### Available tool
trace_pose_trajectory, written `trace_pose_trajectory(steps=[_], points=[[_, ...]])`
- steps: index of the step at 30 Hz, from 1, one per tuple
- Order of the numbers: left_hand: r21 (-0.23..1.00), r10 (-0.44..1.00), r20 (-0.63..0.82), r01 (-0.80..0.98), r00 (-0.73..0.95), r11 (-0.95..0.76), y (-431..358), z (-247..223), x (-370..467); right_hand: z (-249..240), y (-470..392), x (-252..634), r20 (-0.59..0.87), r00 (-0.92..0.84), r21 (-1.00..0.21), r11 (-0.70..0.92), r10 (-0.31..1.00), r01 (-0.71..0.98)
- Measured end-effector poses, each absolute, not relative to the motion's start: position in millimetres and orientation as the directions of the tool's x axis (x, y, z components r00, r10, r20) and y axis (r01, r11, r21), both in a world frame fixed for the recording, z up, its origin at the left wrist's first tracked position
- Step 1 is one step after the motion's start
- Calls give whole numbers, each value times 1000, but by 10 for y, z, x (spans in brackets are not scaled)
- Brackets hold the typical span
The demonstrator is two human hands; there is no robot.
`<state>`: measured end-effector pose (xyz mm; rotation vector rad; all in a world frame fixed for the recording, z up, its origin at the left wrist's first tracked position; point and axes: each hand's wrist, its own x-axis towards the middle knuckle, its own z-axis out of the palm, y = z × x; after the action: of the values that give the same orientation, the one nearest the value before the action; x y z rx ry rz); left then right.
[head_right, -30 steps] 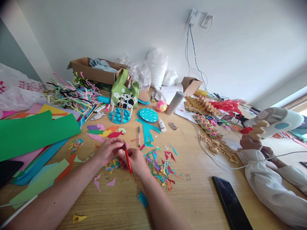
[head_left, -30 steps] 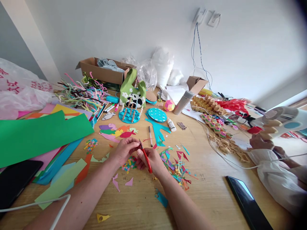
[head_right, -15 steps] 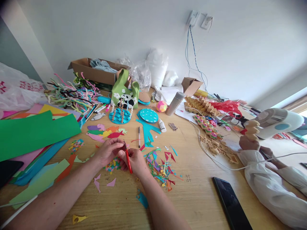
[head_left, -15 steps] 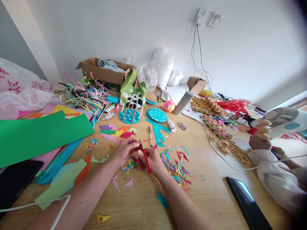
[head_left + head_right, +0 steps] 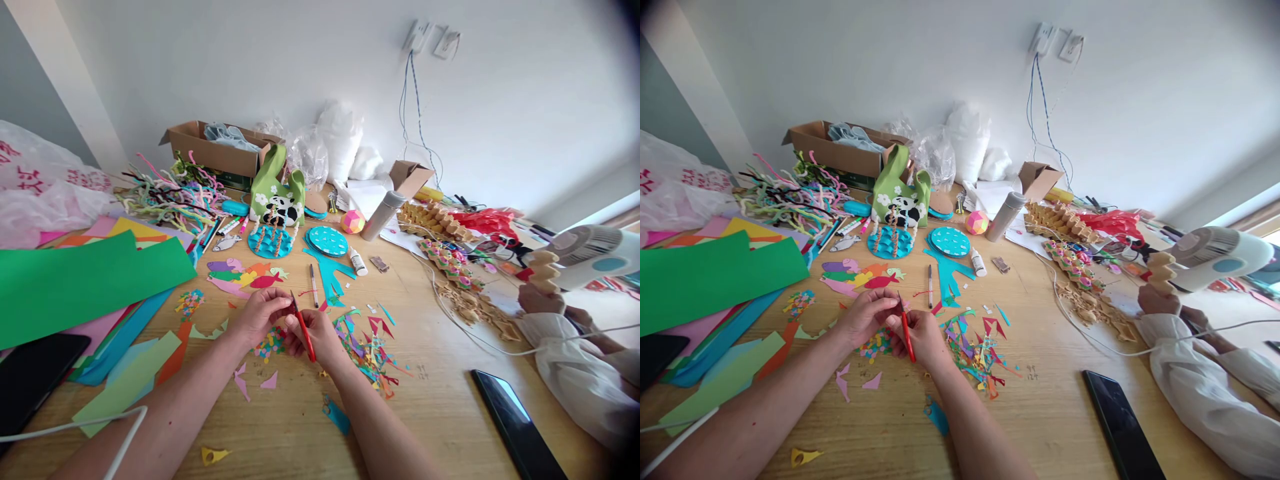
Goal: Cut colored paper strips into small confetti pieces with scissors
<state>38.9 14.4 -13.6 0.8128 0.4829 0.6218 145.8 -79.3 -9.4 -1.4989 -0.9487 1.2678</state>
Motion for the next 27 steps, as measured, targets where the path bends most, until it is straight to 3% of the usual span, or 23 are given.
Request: trace_pose_trajectory(steps=[27], points=[[804,675,-168,-296,719,516,150,-148,393,-99,-795,1463,-279,186,-958,-287,942,20]])
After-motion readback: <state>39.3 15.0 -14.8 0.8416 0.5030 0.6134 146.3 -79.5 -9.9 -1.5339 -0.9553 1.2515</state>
